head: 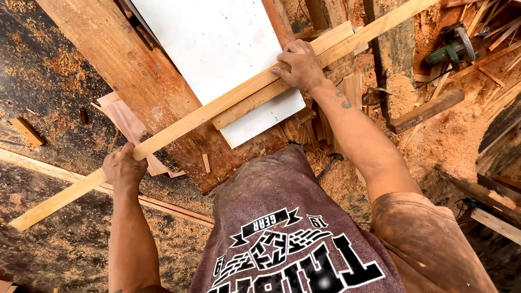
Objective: The person gathers thin wood slats from the floor, aligns them into a bundle, and then places them one by one onto a woodworking machine to process them.
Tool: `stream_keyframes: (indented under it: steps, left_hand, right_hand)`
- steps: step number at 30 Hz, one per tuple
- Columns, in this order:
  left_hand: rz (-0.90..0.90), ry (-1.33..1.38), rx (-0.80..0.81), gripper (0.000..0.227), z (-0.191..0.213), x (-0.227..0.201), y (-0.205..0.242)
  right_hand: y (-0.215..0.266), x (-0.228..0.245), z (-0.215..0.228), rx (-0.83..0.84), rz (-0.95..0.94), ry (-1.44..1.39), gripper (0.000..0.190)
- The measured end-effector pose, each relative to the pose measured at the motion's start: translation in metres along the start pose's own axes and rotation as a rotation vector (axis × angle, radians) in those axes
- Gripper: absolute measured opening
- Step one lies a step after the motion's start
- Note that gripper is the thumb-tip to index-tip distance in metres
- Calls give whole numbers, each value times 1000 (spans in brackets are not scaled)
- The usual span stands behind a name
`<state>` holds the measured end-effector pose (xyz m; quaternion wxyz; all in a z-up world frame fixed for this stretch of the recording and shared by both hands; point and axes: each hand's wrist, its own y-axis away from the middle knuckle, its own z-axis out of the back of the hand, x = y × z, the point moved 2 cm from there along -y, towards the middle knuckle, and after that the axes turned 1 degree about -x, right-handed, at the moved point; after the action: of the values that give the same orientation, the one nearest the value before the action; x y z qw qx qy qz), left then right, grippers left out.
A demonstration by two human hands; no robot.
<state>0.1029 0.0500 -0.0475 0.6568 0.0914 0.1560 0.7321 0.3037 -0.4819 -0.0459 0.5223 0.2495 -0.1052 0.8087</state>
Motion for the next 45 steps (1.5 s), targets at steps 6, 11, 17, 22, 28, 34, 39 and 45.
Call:
stream_keyframes:
  steps: [6, 11, 17, 22, 28, 34, 39, 45]
  left_hand:
    - [39, 27, 49, 4, -17, 1, -1]
    - [8, 7, 29, 19, -27, 2, -2]
    - [41, 6, 107, 22, -24, 0, -8]
    - [28, 47, 57, 19, -21, 5, -19]
    - [-13, -50, 12, 12, -12, 39, -116]
    - [9, 81, -119, 15, 26, 70, -217]
    - [149, 57, -87, 11, 19, 82, -193]
    - [274, 83, -85, 11, -24, 74, -31]
  right_hand:
    - [5, 2, -14, -41, 19, -11, 20]
    - [11, 34, -37, -27, 155, -40, 16]
    - [16, 65, -45, 59, 319, 487, 111]
    - [6, 53, -54, -38, 369, 510, 106]
    - [-92, 26, -69, -72, 415, 472, 96]
    - [-205, 41, -49, -80, 402, 487, 105]
    - [-212, 42, -50, 44, 212, 326, 91]
    - [-96, 54, -56, 116, 92, 331, 43]
